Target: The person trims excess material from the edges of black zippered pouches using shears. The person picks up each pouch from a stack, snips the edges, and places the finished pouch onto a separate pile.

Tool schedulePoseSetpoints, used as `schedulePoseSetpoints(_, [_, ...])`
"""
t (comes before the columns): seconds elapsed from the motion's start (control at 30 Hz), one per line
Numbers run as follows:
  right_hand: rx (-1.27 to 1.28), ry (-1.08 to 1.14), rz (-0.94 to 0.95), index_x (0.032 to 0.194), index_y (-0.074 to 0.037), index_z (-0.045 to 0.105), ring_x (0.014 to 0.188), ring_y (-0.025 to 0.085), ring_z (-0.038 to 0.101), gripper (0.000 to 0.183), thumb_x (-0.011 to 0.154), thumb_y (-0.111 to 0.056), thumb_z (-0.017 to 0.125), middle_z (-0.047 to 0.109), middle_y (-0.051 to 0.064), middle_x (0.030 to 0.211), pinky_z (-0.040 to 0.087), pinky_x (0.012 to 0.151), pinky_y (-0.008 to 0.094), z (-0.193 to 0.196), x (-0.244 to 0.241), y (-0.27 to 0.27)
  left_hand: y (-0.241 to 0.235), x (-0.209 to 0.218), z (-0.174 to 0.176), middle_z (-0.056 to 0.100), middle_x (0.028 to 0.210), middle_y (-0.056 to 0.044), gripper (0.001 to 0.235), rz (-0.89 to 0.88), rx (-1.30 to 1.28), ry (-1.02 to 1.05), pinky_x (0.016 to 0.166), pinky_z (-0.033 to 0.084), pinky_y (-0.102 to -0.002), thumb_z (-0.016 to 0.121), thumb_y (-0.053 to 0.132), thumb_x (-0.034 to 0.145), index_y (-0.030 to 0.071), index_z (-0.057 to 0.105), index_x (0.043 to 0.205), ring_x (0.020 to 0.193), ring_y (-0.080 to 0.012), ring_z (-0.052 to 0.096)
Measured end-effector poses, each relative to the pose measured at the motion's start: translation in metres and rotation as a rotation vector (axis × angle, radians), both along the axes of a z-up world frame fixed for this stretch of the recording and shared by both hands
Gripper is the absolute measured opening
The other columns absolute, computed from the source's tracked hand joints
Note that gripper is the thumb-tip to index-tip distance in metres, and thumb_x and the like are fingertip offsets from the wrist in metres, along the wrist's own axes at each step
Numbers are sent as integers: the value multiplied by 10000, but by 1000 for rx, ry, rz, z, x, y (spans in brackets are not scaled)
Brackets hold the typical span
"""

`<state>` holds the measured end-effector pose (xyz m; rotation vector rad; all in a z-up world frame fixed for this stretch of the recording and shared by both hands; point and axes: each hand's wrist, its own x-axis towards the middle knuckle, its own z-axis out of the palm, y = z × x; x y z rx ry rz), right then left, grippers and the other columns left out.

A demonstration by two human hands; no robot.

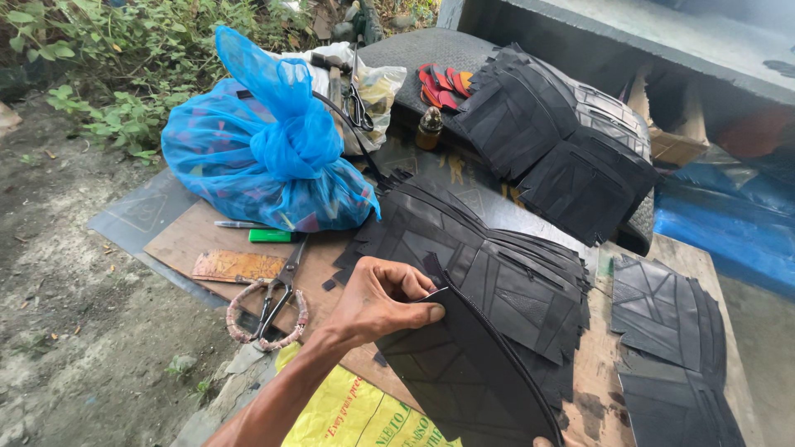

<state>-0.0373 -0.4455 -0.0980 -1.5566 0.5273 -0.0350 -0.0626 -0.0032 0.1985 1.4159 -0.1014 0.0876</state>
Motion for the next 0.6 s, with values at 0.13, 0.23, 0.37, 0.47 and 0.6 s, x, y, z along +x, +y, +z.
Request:
schedulePoseSetpoints(0.13, [-1,9,7,1242,88,687,719,352,718,421,912,-175,688,768,227,916,588,717,462,-5,-4,1,0,1,0,761,918,-114,230,19,15,-49,664,543,-221,903,62,695,0,683,718,773,-75,661])
schedulePoseSetpoints(0.23, [-1,7,25,1248,94,682,728,369,729,432,918,-185,684,775,240,924,598,729,477,-9,-11,4,-1,4,-1,647,854,-86,399,15,-83,-100,710,587,-249,916,34,693,59,526,778,855,-108,711])
schedulePoseSetpoints(0.37, [-32,-51,141,1257,102,676,739,391,744,448,926,-199,678,785,257,934,612,745,497,0,-32,24,-3,10,-3,742,849,-120,523,31,-110,-3,721,610,-258,896,10,649,115,455,911,847,-124,712])
schedulePoseSetpoints(0.47, [-162,-267,383,1282,92,638,931,338,728,468,926,-211,672,777,250,1022,553,881,448,47,-45,54,-7,11,-7,717,824,-130,545,88,-63,-1,721,616,-261,907,-8,666,94,442,931,848,-123,720])
schedulePoseSetpoints(0.6, [-82,-552,530,1359,10,592,1091,231,678,439,977,-206,607,719,189,1157,490,977,354,169,-35,106,-10,11,-16,766,859,-141,522,81,-37,90,655,590,-272,876,-23,655,94,442,920,776,-112,704])
